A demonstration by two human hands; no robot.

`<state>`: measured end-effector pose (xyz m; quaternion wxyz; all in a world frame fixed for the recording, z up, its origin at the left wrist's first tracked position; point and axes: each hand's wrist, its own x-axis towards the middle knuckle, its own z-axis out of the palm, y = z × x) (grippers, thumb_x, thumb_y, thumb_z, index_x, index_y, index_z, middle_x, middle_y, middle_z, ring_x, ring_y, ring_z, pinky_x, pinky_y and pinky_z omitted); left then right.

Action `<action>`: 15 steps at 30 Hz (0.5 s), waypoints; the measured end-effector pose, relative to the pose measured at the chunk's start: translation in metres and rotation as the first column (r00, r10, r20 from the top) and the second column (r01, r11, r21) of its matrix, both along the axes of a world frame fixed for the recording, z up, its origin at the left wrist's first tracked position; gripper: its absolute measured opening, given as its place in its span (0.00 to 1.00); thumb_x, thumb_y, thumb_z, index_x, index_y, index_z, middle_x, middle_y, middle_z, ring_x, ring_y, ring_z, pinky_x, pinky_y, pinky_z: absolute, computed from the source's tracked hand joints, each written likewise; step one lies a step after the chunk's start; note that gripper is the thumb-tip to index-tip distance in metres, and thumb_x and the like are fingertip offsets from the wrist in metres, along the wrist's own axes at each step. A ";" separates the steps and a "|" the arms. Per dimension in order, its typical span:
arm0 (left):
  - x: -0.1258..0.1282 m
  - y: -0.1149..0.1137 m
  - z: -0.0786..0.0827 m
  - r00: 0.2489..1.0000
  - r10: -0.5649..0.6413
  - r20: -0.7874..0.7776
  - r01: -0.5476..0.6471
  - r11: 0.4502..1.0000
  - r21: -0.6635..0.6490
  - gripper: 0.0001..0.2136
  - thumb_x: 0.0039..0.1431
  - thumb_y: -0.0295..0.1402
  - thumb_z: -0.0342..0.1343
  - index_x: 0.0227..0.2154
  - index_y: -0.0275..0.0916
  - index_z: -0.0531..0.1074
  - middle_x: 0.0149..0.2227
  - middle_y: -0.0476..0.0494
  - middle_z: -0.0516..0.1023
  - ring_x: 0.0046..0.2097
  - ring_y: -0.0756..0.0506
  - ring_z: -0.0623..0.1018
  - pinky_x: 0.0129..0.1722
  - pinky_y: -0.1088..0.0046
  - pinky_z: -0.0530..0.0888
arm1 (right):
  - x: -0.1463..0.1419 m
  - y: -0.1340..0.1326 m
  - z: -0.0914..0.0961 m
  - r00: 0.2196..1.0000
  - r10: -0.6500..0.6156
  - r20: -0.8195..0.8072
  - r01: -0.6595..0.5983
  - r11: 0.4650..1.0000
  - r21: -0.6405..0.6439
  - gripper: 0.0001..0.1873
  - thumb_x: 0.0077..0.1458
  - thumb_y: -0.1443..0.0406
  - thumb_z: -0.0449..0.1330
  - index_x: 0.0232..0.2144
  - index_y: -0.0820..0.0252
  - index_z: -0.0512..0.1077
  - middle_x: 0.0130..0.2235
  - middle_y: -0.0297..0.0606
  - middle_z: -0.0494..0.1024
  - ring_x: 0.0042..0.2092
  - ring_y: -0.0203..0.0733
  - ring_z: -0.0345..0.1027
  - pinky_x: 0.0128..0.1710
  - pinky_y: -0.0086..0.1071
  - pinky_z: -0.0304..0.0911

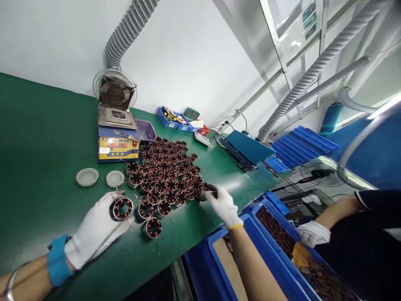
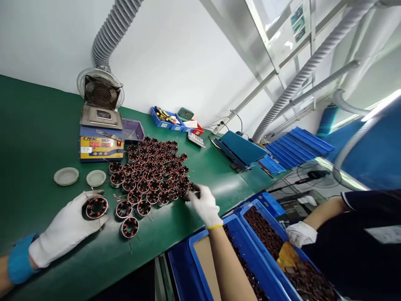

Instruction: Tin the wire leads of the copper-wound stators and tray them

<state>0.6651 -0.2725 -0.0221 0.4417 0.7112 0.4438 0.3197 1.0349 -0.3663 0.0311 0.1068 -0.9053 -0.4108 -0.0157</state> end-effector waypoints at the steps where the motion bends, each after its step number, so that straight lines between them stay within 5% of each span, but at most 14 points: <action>1: 0.000 -0.001 0.000 1.000 -0.021 0.013 0.021 0.999 -0.033 0.20 0.47 0.43 0.60 0.42 0.40 0.69 0.42 0.39 0.79 0.43 0.36 0.79 0.45 0.57 0.76 | -0.009 -0.008 -0.004 0.998 0.041 0.043 -0.038 0.998 -0.059 0.25 0.57 0.61 0.60 0.57 0.52 0.67 0.53 0.40 0.72 0.49 0.45 0.71 0.47 0.35 0.66; 4: 0.000 0.000 -0.002 0.997 -0.049 0.061 0.056 0.992 -0.113 0.20 0.48 0.46 0.60 0.40 0.40 0.69 0.40 0.41 0.80 0.42 0.37 0.79 0.45 0.58 0.76 | -0.027 -0.017 -0.016 0.983 0.094 0.158 -0.058 0.974 -0.217 0.35 0.54 0.64 0.60 0.63 0.43 0.59 0.54 0.41 0.70 0.47 0.48 0.71 0.44 0.36 0.64; 7: 0.001 0.002 -0.004 0.993 -0.023 0.114 0.040 0.988 -0.150 0.21 0.46 0.46 0.61 0.40 0.40 0.69 0.41 0.42 0.80 0.43 0.38 0.79 0.46 0.62 0.76 | -0.031 -0.015 -0.021 0.965 0.076 0.251 -0.002 0.959 -0.285 0.33 0.55 0.64 0.58 0.63 0.50 0.60 0.46 0.45 0.73 0.44 0.51 0.71 0.42 0.39 0.64; 11: 0.001 0.000 0.000 0.977 0.038 0.210 -0.009 0.991 -0.136 0.20 0.45 0.42 0.60 0.40 0.39 0.68 0.40 0.42 0.80 0.43 0.39 0.79 0.46 0.61 0.76 | -0.027 -0.027 -0.017 0.955 0.063 0.290 0.015 0.965 -0.262 0.23 0.51 0.61 0.59 0.50 0.62 0.70 0.44 0.51 0.74 0.46 0.56 0.72 0.42 0.42 0.65; 15: 0.001 -0.001 0.002 0.965 0.037 0.261 -0.010 0.994 -0.106 0.17 0.44 0.34 0.59 0.39 0.39 0.67 0.39 0.43 0.79 0.41 0.41 0.79 0.46 0.61 0.76 | -0.008 -0.045 -0.028 0.991 -0.092 0.101 0.105 0.985 -0.133 0.24 0.49 0.54 0.58 0.47 0.56 0.69 0.40 0.47 0.78 0.35 0.52 0.77 0.34 0.40 0.70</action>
